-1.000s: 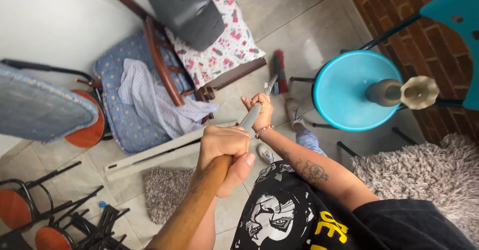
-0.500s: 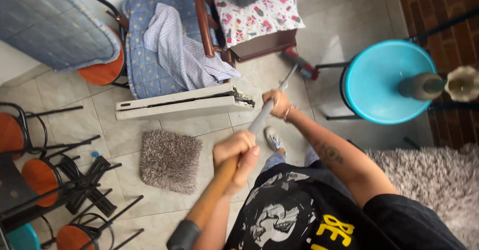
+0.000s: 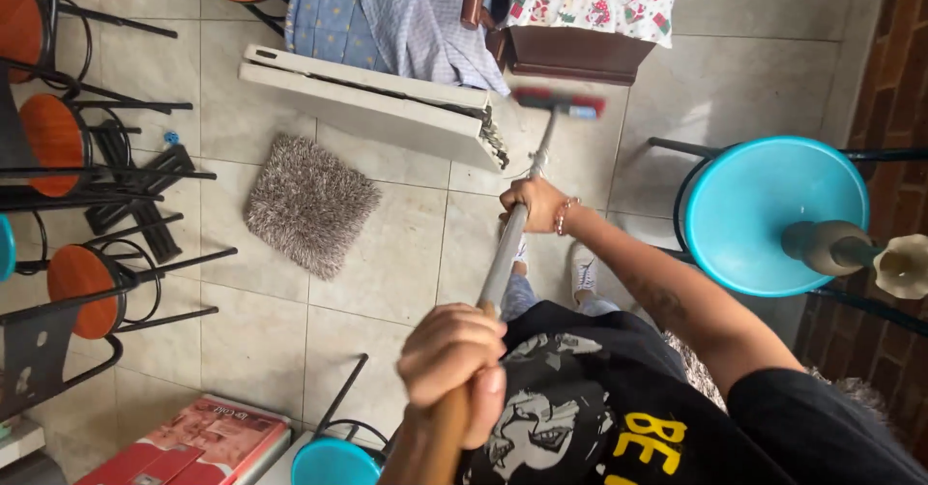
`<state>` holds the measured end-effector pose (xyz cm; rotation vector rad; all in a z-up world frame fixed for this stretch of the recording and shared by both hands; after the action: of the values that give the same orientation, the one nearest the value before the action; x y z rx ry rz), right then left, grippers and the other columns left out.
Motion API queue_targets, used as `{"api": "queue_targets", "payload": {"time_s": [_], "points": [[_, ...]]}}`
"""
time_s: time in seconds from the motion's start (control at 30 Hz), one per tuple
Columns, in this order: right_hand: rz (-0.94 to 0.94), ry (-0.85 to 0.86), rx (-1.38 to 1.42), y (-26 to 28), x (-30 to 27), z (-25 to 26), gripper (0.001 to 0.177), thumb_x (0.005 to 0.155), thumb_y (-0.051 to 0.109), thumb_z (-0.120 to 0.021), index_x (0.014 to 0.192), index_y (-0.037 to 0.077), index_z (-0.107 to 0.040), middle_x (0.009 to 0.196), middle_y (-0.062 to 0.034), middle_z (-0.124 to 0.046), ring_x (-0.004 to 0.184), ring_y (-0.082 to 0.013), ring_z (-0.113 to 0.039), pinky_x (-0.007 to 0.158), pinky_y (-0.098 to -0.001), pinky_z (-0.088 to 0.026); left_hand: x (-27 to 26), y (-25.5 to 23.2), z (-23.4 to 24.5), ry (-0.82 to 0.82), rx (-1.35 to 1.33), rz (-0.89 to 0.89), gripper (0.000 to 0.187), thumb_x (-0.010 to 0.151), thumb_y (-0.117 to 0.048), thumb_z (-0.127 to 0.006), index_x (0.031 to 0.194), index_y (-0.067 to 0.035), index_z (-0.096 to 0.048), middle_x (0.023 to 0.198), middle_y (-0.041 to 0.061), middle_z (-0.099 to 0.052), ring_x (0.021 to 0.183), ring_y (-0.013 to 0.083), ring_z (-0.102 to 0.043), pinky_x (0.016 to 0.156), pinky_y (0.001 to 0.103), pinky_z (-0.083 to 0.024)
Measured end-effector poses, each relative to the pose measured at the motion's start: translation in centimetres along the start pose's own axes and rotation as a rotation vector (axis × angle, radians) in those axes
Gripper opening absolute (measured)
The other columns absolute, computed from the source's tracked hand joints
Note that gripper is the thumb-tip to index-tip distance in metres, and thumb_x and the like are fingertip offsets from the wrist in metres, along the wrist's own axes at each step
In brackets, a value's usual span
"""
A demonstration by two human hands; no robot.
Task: The person tidies a room by moving decorative objects, rearranging cushions on chairs, wiping a table, and sweeping the floor.
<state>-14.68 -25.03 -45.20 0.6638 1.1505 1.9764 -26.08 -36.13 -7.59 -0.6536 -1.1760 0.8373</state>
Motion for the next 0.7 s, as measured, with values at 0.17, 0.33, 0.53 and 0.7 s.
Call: {"api": "queue_targets", "payload": {"time_s": [0.17, 0.33, 0.53, 0.7], "points": [[0.004, 0.226, 0.033, -4.7, -2.4, -2.7, 0.016, 0.060, 0.017, -0.061, 0.056, 0.019, -0.046, 0.052, 0.0033, -0.047, 0.052, -0.0144, -0.041, 0.052, -0.0323, -0.041, -4.8, 2.8, -3.7, -0.020, 0.139, -0.006, 0.037, 0.098, -0.015, -0.048, 0.064, 0.000, -0.057, 0.062, 0.009, -0.059, 0.059, 0.0237, -0.064, 0.062, 0.033, -0.055], [-0.032, 0.212, 0.065, 1.5, -7.6, -6.5, 0.024, 0.063, 0.033, -0.069, 0.058, 0.022, -0.048, 0.054, 0.0045, -0.051, 0.052, -0.0143, -0.050, 0.055, -0.0332, -0.043, -2.5, -3.4, -2.4, -0.143, 0.115, 0.025, 0.026, 0.080, -0.008, -0.046, 0.054, -0.007, -0.043, 0.051, 0.002, -0.049, 0.044, 0.0154, -0.050, 0.050, 0.030, -0.040], [0.060, 0.210, -0.013, 7.1, -9.5, -4.6, 0.015, 0.068, 0.014, -0.069, 0.063, 0.019, -0.056, 0.062, 0.0028, -0.061, 0.059, -0.0157, -0.063, 0.056, -0.0322, -0.055, -4.3, -6.8, 0.2, -0.170, 0.124, 0.083, 0.050, 0.099, -0.033, -0.049, 0.056, -0.009, -0.043, 0.051, 0.002, -0.054, 0.043, 0.0165, -0.056, 0.050, 0.034, -0.040], [-0.052, 0.144, -0.072, -2.9, -8.2, -0.3, 0.012, 0.063, 0.014, -0.068, 0.064, 0.017, -0.056, 0.066, -0.0010, -0.064, 0.065, -0.0199, -0.064, 0.059, -0.0359, -0.054, -7.9, -0.8, -3.3, -0.199, 0.207, 0.154, 0.026, 0.086, -0.008, -0.064, 0.061, -0.013, -0.058, 0.065, 0.000, -0.066, 0.059, 0.0115, -0.066, 0.065, 0.032, -0.052]]}}
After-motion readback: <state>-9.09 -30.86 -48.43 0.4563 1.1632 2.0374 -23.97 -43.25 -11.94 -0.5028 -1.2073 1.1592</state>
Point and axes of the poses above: each hand's wrist, its own x-axis towards the middle knuckle, its own z-axis out of the back of the hand, y = z × x, the point moved 3 cm from there along x, towards the middle knuckle
